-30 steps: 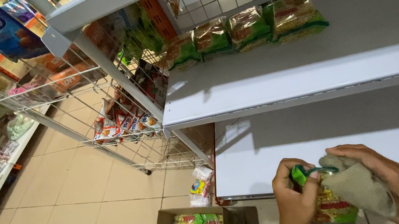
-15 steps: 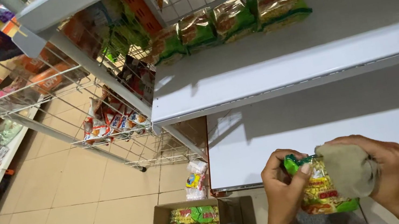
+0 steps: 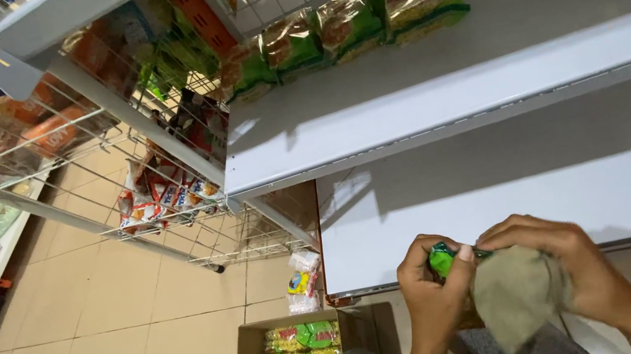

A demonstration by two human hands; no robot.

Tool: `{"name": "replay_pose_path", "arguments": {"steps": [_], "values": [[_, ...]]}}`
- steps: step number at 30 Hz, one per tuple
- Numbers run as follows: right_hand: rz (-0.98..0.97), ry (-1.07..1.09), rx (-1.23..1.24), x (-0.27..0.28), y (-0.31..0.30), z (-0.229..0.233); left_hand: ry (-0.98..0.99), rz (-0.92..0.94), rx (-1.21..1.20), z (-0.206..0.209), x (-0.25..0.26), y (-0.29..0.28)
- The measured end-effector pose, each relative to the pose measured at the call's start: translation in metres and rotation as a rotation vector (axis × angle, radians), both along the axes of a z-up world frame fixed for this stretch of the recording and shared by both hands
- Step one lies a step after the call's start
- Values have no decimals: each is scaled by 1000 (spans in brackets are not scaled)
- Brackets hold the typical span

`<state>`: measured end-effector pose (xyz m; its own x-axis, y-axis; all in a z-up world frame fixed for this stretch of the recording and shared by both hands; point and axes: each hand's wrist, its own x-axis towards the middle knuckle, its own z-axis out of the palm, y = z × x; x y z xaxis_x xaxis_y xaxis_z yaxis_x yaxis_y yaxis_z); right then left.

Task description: Wiping down individual packages of instant noodles with a cloth and placing them onto a shelf.

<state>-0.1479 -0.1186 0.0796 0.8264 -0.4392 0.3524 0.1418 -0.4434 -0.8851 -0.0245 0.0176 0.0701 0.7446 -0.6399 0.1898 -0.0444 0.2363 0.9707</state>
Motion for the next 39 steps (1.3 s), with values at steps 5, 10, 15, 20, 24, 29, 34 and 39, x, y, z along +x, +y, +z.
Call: {"name": "replay_pose_path", "arguments": {"steps": [5,10,15,20,24,29,34,39], "values": [[10,-72,161,-4,-8,-4,-79,26,53,0,0,-2],[-270,-121,76,-6,-23,-15,11,50,51,-3,2,-3],[-609,-318,-452,-3,-12,18,-18,121,56,-8,7,-7],[-352,-85,-737,23,14,-34,-120,201,78,-20,5,-15],[-103,15,-534,9,23,-17,-44,240,114,-11,7,-7],[-150,9,-587,-16,-8,-43,-38,235,151,-22,6,-13],[-385,-62,-488,-30,-29,-26,95,232,182,-10,6,-20],[-326,-138,-793,11,8,-14,199,202,84,-16,7,-22]]}}
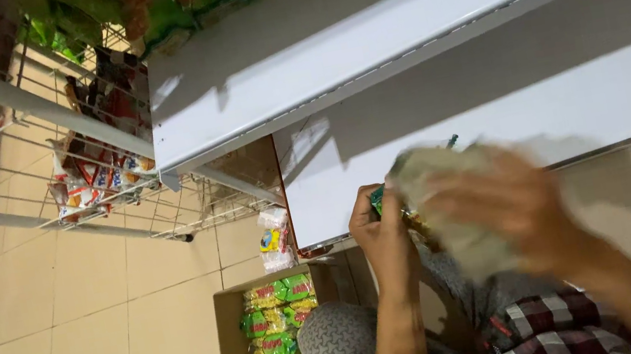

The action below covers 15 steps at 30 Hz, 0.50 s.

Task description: Wiping down individual packages of instant noodles with a cloth and placing them onto a shelf.

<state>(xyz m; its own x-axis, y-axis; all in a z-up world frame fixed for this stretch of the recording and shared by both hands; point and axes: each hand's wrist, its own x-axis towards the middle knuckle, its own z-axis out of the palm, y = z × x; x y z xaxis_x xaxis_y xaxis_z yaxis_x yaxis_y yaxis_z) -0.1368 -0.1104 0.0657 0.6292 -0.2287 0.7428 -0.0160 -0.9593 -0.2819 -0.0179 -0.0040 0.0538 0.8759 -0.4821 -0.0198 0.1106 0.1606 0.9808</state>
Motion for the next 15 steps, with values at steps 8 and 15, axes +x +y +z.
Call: {"name": "replay_pose_path", "arguments": {"steps": [8,15], "values": [[-53,130,14,4,-20,-39,-56,-11,-15,-7,9,2],[-120,-42,175,-4,-25,-28,-201,29,104,0,3,-1]]}}
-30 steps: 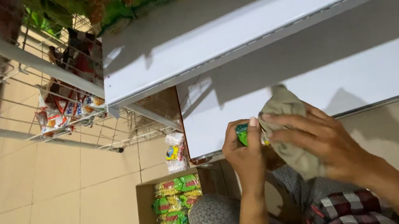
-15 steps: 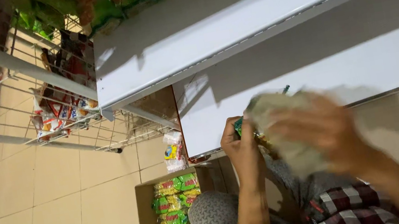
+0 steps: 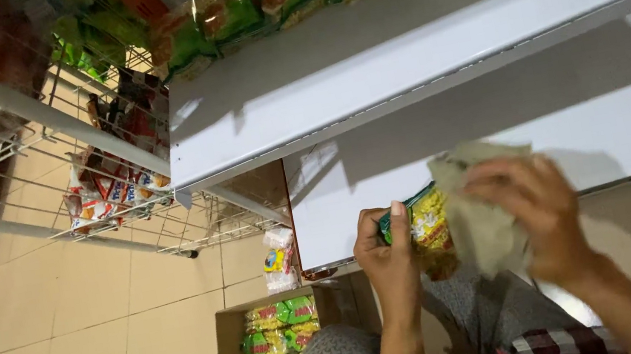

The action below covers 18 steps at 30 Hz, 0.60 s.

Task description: Wiping down individual packages of instant noodles with a cloth and placing them onto a shelf.

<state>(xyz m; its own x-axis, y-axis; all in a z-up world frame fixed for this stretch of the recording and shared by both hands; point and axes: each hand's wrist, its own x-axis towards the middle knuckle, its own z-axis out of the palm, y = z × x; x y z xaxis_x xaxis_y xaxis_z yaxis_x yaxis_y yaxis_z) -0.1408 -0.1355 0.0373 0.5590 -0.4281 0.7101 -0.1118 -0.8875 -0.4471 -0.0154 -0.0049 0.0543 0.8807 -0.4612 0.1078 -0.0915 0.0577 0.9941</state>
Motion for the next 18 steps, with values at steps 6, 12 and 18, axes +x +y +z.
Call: {"name": "replay_pose_path", "arguments": {"steps": [6,12,18], "values": [[221,-39,-235,23,11,1,129,46,-166,-10,-2,-8],[48,25,33,4,-24,6,74,-33,-15,-13,4,-4],[188,-78,-30,9,23,8,129,-21,-16,-1,1,-6]]}}
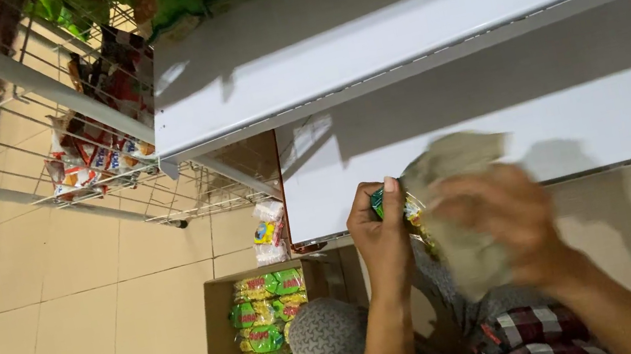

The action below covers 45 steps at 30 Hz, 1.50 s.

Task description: Wiping down individual packages of instant noodles with a cloth and placing them onto a shelf.

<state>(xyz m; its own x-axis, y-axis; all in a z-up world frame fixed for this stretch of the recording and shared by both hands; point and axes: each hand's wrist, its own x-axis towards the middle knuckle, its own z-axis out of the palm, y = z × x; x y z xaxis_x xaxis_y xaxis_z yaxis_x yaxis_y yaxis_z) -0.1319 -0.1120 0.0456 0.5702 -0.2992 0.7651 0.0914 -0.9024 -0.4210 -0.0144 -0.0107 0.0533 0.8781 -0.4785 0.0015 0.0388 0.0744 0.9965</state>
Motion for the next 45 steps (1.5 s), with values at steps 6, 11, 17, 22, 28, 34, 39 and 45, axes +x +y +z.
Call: {"name": "replay_pose_path", "arguments": {"steps": [6,11,17,22,28,34,39,45], "values": [[-89,95,-69,3,-29,-22,25,-45,-115,-4,-1,4],[-109,25,150,-12,-50,0,162,10,-160,-13,4,5],[144,51,362,-14,-13,-36,281,34,-301,-19,15,7],[240,157,388,-41,14,-46,232,224,-194,-23,30,18],[530,-223,728,-39,-2,3,556,102,-490,-17,31,17],[349,50,378,8,13,48,441,66,-307,-22,28,11],[304,242,372,-12,27,11,561,234,-339,-26,40,20],[351,188,505,-61,14,-12,528,203,-393,-16,37,17]]}}
